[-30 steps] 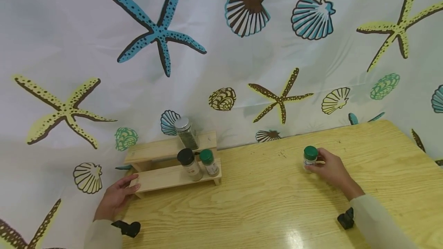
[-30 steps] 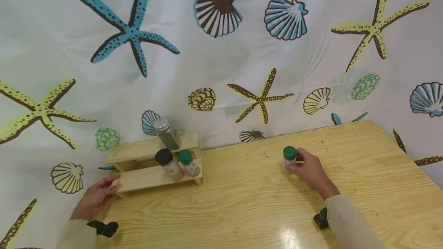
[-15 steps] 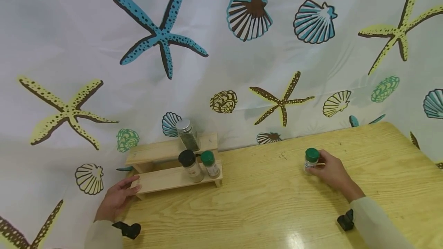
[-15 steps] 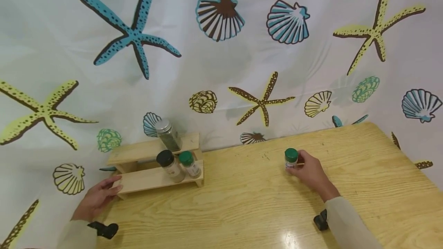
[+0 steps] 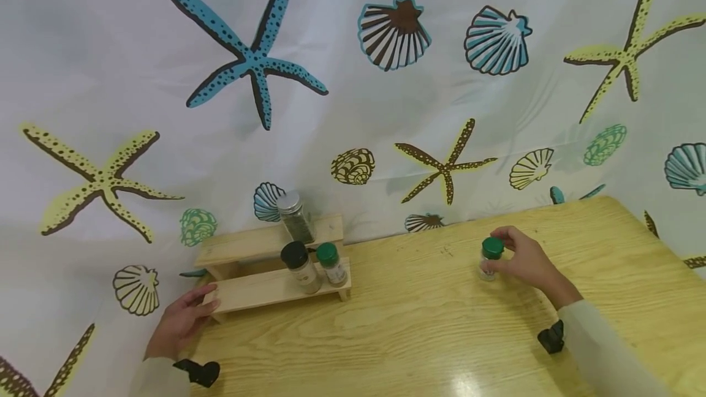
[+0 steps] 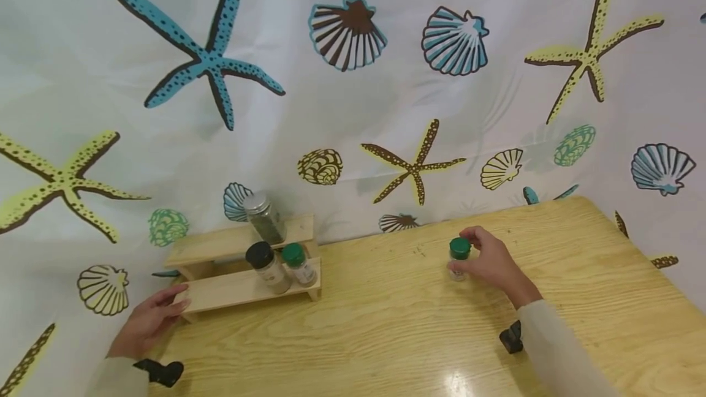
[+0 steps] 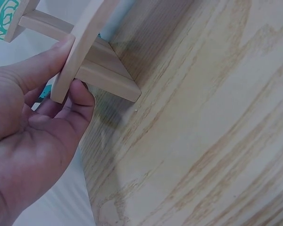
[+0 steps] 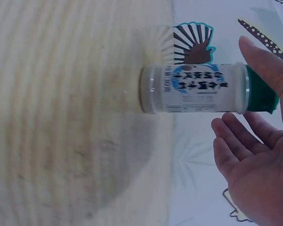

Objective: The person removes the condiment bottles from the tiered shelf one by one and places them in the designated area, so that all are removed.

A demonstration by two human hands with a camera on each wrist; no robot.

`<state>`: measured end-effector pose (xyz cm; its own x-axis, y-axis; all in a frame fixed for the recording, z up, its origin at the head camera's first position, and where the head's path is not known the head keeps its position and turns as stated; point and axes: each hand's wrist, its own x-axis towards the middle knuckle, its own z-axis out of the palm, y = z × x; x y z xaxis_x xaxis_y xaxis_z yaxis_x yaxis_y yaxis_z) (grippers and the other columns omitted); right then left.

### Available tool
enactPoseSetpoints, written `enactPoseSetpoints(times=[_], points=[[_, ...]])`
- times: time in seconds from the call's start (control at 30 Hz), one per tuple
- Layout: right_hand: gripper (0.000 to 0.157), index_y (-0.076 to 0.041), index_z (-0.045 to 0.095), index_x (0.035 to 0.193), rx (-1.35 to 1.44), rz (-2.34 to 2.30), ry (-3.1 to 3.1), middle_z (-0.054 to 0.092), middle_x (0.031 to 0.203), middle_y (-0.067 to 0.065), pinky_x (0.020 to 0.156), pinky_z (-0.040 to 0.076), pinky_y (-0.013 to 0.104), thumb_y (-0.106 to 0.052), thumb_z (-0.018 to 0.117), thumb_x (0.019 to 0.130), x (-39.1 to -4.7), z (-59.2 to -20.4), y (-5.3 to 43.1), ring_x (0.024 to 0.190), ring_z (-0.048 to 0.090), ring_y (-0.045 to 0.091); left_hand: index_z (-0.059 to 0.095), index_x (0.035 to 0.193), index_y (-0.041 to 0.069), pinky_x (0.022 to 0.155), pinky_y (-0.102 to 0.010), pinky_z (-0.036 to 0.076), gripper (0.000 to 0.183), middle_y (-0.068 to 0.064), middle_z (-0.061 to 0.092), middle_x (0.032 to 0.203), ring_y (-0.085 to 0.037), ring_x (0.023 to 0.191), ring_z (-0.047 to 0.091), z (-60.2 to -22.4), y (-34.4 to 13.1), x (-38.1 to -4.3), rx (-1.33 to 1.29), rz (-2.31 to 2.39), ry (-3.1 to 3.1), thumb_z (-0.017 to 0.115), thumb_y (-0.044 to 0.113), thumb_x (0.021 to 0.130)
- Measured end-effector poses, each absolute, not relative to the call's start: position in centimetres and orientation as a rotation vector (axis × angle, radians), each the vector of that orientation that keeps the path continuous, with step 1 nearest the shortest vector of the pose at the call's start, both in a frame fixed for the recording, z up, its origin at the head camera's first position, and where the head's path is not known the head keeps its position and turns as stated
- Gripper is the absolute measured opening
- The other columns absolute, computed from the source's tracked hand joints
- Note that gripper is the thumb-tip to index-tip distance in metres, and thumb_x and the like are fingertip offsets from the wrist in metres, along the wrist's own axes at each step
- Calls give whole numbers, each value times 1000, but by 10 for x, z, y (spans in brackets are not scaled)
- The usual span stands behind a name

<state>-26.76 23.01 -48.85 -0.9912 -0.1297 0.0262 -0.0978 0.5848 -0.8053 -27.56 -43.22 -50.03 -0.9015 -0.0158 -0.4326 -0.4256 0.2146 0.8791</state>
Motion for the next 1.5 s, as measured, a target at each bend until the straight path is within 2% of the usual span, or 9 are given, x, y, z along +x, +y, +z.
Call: enactPoseSetpoints(times=[0.43, 0.7, 0.8, 0.9, 0.97, 1.03, 1.23, 1.37, 1.5], points=[[75, -2, 41, 134, -336, -1383, 2823, 47, 138, 20, 107, 34, 54, -40, 75, 79, -284, -440, 206, 131, 40, 39, 25, 151, 11, 81, -9, 45, 70, -10, -12, 158, -29, 146, 4, -501, -436, -274, -358, 1744, 2186, 63, 17, 92], [78, -7, 41, 138, -452, -1443, 2776, 47, 139, 16, 107, 34, 53, -39, 78, 77, -298, -413, 167, 133, 39, 36, 33, 148, 16, 81, -8, 44, 65, -8, -11, 159, -25, 146, -2, -506, -437, -275, -350, 1770, 2195, 64, 17, 91], [76, -8, 41, 137, -491, -1490, 2745, 47, 139, 15, 108, 34, 51, -36, 78, 77, -301, -408, 151, 133, 40, 34, 41, 144, 22, 81, -11, 46, 59, -7, -9, 159, -13, 144, 18, -506, -437, -275, -361, 1781, 2195, 65, 17, 90], [74, -8, 42, 136, -521, -1541, 2701, 47, 139, 13, 109, 34, 48, -33, 79, 77, -302, -405, 135, 132, 41, 32, 46, 140, 25, 80, -15, 48, 55, -7, -7, 159, 8, 119, 43, -505, -437, -274, -369, 1784, 2197, 66, 17, 89], [73, -8, 43, 137, -537, -1585, 2666, 48, 139, 13, 108, 36, 48, -32, 79, 78, -303, -404, 125, 133, 41, 32, 46, 141, 23, 78, -16, 49, 57, -7, -5, 159, 19, 99, 46, -504, -437, -274, -379, 1776, 2207, 68, 18, 89], [72, -8, 43, 136, -555, -1618, 2639, 48, 139, 12, 108, 37, 47, -31, 79, 78, -304, -403, 116, 133, 41, 31, 40, 145, 18, 75, -16, 49, 62, -8, -6, 159, 20, 93, 48, -503, -436, -274, -371, 1773, 2209, 67, 18, 89], [69, -11, 46, 134, -599, -1677, 2598, 50, 137, 11, 109, 35, 46, -31, 79, 77, -307, -402, 90, 131, 44, 29, 30, 149, 11, 79, -15, 48, 71, -7, -6, 159, 14, 106, 45, -500, -436, -274, -371, 1732, 2239, 67, 22, 89], [68, -10, 47, 134, -634, -1696, 2586, 51, 136, 11, 110, 35, 44, -30, 79, 78, -311, -400, 73, 130, 45, 27, 39, 146, 19, 80, -15, 47, 61, -8, -4, 159, 7, 119, 40, -501, -436, -274, -374, 1741, 2247, 65, 21, 91], [69, -9, 47, 134, -655, -1712, 2557, 52, 135, 9, 111, 34, 43, -33, 79, 77, -316, -397, 53, 130, 46, 26, 50, 136, 28, 79, -14, 47, 48, -9, -3, 160, -13, 140, 23, -504, -436, -272, -378, 1792, 2222, 64, 16, 91]])
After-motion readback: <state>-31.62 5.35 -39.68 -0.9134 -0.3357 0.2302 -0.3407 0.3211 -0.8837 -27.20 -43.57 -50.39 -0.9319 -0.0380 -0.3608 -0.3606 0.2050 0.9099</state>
